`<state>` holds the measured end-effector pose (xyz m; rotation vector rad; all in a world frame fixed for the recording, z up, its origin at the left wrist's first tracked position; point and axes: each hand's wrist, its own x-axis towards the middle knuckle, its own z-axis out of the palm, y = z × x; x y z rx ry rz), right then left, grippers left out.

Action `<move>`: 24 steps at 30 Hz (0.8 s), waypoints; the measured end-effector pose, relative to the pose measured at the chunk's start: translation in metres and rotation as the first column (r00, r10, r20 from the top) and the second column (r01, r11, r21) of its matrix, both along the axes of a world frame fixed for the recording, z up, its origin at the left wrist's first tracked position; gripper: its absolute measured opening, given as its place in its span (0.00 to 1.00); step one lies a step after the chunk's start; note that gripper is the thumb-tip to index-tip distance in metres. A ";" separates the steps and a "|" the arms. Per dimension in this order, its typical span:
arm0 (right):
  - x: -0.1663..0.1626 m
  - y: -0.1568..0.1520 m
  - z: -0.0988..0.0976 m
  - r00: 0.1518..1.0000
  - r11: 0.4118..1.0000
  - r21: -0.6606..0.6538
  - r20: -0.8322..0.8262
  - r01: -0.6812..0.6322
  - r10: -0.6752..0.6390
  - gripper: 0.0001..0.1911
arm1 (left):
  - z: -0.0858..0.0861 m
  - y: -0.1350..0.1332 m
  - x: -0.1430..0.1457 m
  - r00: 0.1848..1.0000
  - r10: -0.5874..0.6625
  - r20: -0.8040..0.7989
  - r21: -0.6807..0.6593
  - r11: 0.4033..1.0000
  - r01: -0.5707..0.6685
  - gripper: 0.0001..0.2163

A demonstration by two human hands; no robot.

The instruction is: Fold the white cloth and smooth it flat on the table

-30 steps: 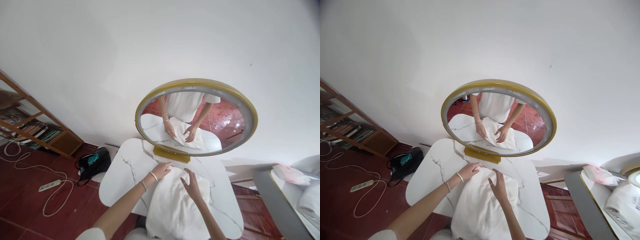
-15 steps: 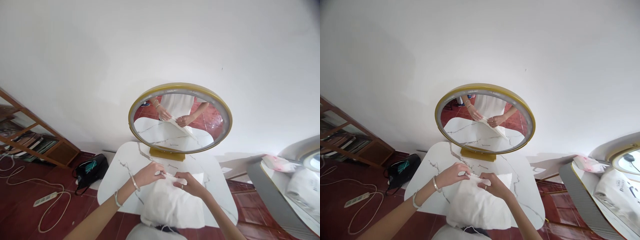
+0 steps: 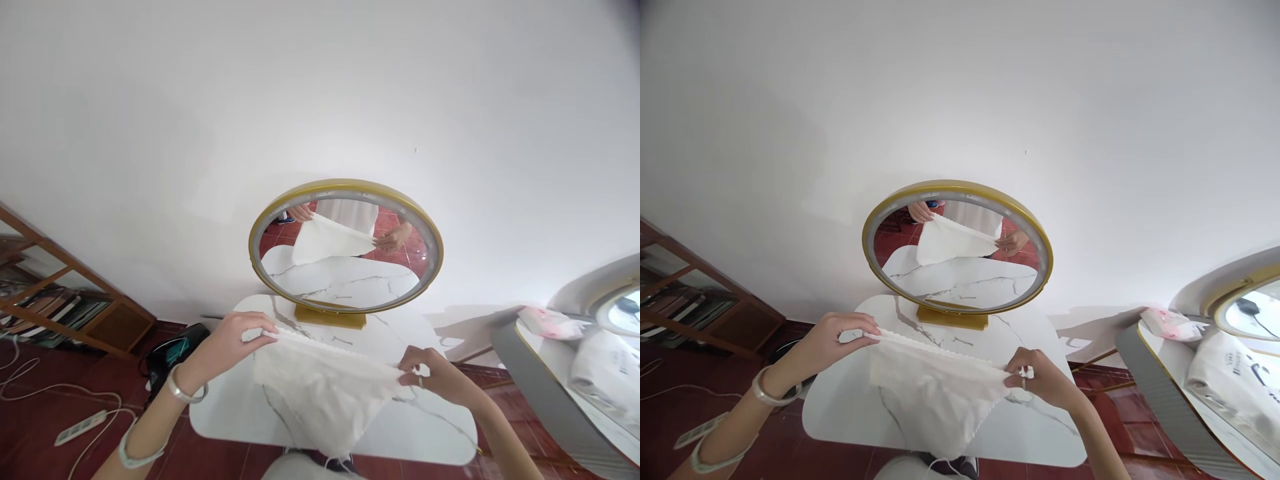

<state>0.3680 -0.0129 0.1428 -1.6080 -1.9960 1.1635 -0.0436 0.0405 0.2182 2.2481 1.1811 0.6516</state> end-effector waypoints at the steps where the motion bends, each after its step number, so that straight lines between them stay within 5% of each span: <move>1: 0.000 0.000 0.004 0.999 0.999 0.042 0.008 0.035 -0.035 0.14 | 0.000 -0.001 -0.003 1.000 0.007 0.001 -0.003 1.000 -0.007 0.09; 7: -0.011 -0.008 0.028 0.963 0.961 0.075 -0.078 0.265 -0.259 0.18 | -0.007 -0.014 -0.016 0.986 0.158 -0.047 0.062 0.986 -0.155 0.10; 11: -0.046 -0.006 0.044 0.800 0.815 0.192 -0.407 0.547 -0.442 0.17 | -0.017 -0.019 -0.015 0.925 0.367 0.095 -0.027 0.930 -0.366 0.10; 13: -0.070 0.005 0.059 0.707 0.626 0.370 -0.542 0.687 -0.455 0.14 | -0.013 -0.014 -0.009 0.815 0.487 0.315 -0.072 0.868 -0.491 0.09; 15: -0.095 0.027 0.081 0.677 0.348 0.581 -0.620 0.736 -0.396 0.10 | 0.000 -0.001 -0.001 0.660 0.531 0.531 -0.042 0.795 -0.606 0.10; 18: -0.129 0.079 0.127 0.771 -0.086 0.807 -0.585 0.584 -0.251 0.14 | 0.031 0.036 0.007 0.544 0.417 0.729 0.117 0.706 -0.698 0.08; 19: -0.140 0.100 0.143 0.826 -0.151 0.868 -0.496 0.472 -0.267 0.19 | 0.041 0.052 0.007 0.540 0.376 0.752 0.162 0.690 -0.705 0.07; 21: -0.160 0.143 0.169 0.894 -0.141 0.955 -0.295 0.262 -0.336 0.28 | 0.054 0.087 0.002 0.559 0.365 0.744 0.200 0.677 -0.709 0.05; 24: -0.188 0.194 0.183 0.929 0.005 0.997 0.068 -0.071 -0.364 0.32 | 0.049 0.137 -0.016 0.642 0.457 0.615 0.185 0.709 -0.681 0.07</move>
